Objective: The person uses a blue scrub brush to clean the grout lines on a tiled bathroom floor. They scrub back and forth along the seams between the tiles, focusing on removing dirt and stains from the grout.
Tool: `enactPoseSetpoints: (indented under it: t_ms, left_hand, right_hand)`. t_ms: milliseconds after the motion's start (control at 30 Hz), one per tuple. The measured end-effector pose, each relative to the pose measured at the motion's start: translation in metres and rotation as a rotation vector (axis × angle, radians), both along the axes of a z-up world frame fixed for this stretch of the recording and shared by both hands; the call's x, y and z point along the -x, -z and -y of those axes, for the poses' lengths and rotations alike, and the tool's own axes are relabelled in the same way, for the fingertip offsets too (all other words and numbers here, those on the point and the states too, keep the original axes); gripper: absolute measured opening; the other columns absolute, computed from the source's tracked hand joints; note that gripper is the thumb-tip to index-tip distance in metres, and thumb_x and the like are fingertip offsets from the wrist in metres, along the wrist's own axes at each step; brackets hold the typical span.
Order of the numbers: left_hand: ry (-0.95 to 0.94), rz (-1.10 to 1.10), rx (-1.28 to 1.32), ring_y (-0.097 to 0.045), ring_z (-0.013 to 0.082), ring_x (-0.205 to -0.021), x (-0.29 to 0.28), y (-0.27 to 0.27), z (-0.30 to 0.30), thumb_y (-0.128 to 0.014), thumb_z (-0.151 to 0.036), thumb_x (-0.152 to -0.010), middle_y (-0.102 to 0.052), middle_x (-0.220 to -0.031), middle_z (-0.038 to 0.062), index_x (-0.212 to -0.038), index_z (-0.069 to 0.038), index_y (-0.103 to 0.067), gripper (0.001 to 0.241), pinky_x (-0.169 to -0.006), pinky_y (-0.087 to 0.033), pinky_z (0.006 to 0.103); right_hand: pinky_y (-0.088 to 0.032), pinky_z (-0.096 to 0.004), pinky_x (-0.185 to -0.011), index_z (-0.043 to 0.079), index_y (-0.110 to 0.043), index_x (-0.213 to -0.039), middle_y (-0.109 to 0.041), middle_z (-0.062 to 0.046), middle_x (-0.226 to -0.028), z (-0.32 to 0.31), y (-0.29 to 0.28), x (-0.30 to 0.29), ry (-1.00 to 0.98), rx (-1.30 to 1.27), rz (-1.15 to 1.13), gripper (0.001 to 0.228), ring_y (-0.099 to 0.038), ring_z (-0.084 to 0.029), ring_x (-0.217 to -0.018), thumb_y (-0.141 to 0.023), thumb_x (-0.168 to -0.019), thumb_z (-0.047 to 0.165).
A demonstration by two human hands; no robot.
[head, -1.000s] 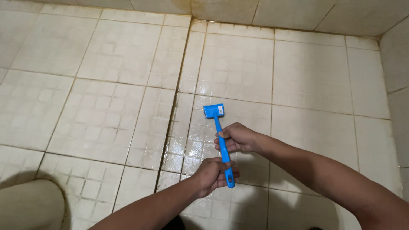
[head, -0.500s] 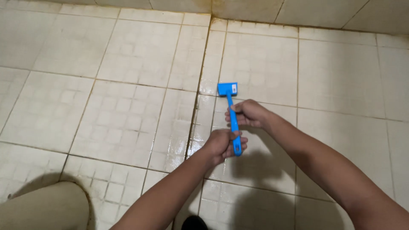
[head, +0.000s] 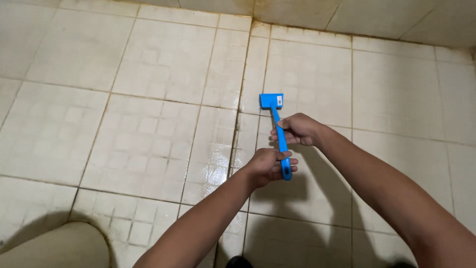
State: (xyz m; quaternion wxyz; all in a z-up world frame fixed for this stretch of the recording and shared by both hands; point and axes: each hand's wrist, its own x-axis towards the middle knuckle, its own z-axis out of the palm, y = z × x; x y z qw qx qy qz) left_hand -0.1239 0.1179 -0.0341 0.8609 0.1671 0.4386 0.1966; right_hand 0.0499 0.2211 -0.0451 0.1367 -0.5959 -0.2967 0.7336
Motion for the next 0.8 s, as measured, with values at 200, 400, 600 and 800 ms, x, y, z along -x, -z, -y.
enactPoseSetpoints:
  t_ms: [200,400,600,800]
  left_hand:
    - [-0.064,-0.103,-0.023,-0.076,0.0236,-0.093,-0.006,-0.015,0.004,-0.056,-0.018,-0.102,-0.072,-0.118,0.017,-0.133,-0.002,-0.052,0.035,-0.075,-0.064,0.0363]
    - [-0.137,-0.200,-0.047,-0.075,0.0277,-0.080,-0.016,0.023,-0.002,-0.057,-0.016,-0.101,-0.074,-0.105,0.020,-0.121,0.001,-0.057,0.026,-0.067,-0.064,0.0382]
    - [-0.134,-0.328,-0.039,-0.075,0.0230,-0.080,-0.016,-0.003,0.013,-0.059,-0.021,-0.100,-0.075,-0.102,0.014,-0.120,-0.002,-0.061,0.028,-0.065,-0.062,0.0353]
    - [-0.286,-0.219,-0.018,-0.076,0.0236,-0.080,-0.006,0.011,0.037,-0.061,-0.015,-0.099,-0.075,-0.101,0.016,-0.119,0.001,-0.061,0.026,-0.068,-0.065,0.0350]
  right_hand:
    - [-0.061,-0.031,-0.070,-0.002,-0.062,-0.117,-0.075,-0.014,-0.108,-0.002,0.010,0.000,-0.010,-0.024,-0.001,0.028,-0.075,-0.022,-0.094,-0.052,-0.104,0.021]
    - [-0.064,-0.034,-0.080,-0.004,-0.065,-0.115,-0.075,-0.016,-0.106,-0.014,0.024,0.007,-0.070,-0.016,-0.028,0.034,-0.075,-0.023,-0.095,-0.048,-0.105,0.023]
    - [-0.063,-0.038,-0.086,0.001,-0.064,-0.118,-0.072,-0.013,-0.111,-0.010,0.027,0.012,-0.122,-0.019,-0.093,0.028,-0.075,-0.023,-0.100,-0.051,-0.104,0.021]
    - [-0.064,-0.037,-0.085,0.003,-0.064,-0.120,-0.074,-0.011,-0.110,0.001,0.023,0.026,-0.197,-0.011,-0.140,0.027,-0.075,-0.022,-0.099,-0.052,-0.103,0.022]
